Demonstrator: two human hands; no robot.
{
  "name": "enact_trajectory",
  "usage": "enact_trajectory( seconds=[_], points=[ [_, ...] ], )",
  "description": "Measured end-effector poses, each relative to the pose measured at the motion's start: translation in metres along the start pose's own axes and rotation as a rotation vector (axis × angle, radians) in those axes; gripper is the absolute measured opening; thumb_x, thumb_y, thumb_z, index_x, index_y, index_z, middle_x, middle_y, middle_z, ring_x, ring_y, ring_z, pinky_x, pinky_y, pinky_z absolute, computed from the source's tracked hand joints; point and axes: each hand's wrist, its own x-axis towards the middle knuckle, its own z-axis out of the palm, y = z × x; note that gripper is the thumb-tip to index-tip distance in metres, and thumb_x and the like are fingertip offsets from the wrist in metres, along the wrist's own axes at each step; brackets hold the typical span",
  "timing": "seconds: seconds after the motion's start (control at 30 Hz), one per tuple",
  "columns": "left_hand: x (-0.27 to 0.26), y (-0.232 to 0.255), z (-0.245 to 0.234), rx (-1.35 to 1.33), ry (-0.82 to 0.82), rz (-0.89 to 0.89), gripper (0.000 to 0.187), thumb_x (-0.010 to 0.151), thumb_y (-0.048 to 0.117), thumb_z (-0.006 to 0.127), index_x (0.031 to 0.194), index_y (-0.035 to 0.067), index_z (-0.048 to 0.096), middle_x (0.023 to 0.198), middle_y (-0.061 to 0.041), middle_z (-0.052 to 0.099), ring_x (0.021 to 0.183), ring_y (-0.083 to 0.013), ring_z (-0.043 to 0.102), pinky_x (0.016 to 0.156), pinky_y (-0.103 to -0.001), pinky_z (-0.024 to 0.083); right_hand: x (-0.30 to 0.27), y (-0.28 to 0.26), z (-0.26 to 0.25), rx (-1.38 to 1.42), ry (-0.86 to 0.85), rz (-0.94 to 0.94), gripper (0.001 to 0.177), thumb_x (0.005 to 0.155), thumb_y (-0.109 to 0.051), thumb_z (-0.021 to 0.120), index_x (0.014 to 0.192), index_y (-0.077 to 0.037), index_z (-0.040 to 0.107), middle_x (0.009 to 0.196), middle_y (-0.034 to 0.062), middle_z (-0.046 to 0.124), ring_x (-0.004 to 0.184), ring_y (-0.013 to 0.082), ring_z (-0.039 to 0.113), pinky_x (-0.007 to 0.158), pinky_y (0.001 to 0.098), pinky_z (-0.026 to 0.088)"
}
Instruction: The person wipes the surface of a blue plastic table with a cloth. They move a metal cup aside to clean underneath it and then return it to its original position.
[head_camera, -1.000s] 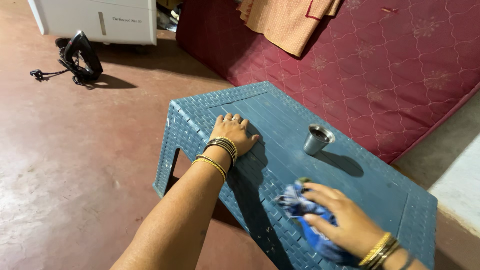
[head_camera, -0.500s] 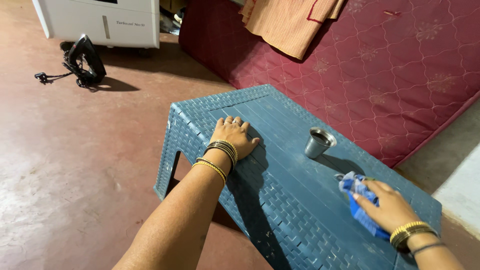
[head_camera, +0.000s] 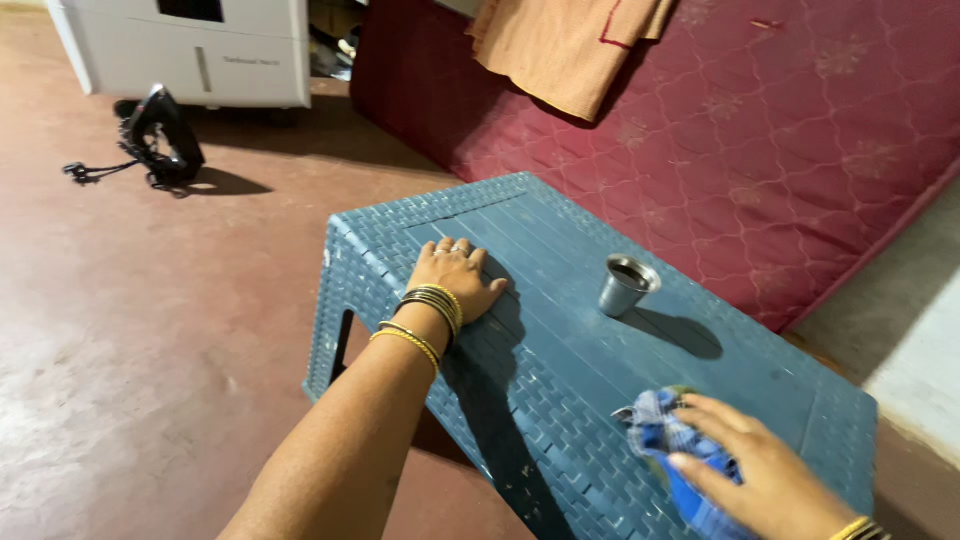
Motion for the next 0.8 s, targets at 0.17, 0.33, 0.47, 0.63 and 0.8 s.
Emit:
enact_trajectory(
  seconds=[0.17,0.33,0.47,0.63,0.8],
  points=[
    [-0.005,0.003,-0.002,-0.018,-0.036,-0.021,0.066,0.094,0.065,0.049,0.135,0.014,0.061,0.141,-0.01,0.056,0.138,-0.0289,0.044,0.113,-0.047,0.031,0.027,0.11,0.003,-0.135,0.11,0.272,0.06,0.084,-0.049,0.071,0.132,-0.015,0.066,0.144,0.0077,0.062,0.128,0.0298,0.062,0.106,0.0374,0.048],
    [0.0,0.002,0.0,-0.003,-0.031,-0.033,0.067,0.094,0.065,0.048,0.136,0.013,0.06,0.142,-0.011,0.055,0.137,-0.0286,0.045,0.112,-0.046,0.032,0.064,0.21,0.006,-0.301,0.148,0.5,0.071,0.089,-0.059,0.063,0.146,-0.015,0.066,0.135,0.0194,0.069,0.126,0.0385,0.067,0.106,0.0448,0.052],
    [0.002,0.002,0.004,0.024,-0.025,-0.014,0.068,0.094,0.065,0.048,0.137,0.013,0.058,0.142,-0.012,0.054,0.139,-0.0311,0.041,0.109,-0.047,0.032,0.074,0.213,0.007,-0.361,0.117,0.548,0.071,0.091,-0.059,0.062,0.149,-0.017,0.064,0.137,0.022,0.066,0.125,0.0429,0.065,0.106,0.0479,0.051],
    [0.0,0.002,-0.002,0.006,-0.057,-0.006,0.068,0.094,0.064,0.047,0.138,0.013,0.058,0.143,-0.011,0.055,0.14,-0.0285,0.043,0.112,-0.046,0.032,0.049,0.146,0.001,-0.304,0.115,0.37,0.069,0.091,-0.054,0.06,0.145,-0.012,0.058,0.144,0.0205,0.058,0.127,0.0424,0.058,0.107,0.0462,0.047],
    [-0.002,0.003,-0.004,0.021,-0.069,-0.003,0.067,0.095,0.063,0.047,0.138,0.013,0.058,0.144,-0.012,0.053,0.141,-0.0289,0.041,0.113,-0.046,0.031,0.016,0.066,-0.005,-0.238,0.11,0.226,0.059,0.088,-0.046,0.063,0.134,-0.009,0.062,0.146,0.0151,0.058,0.129,0.038,0.057,0.109,0.0425,0.045]
  ],
)
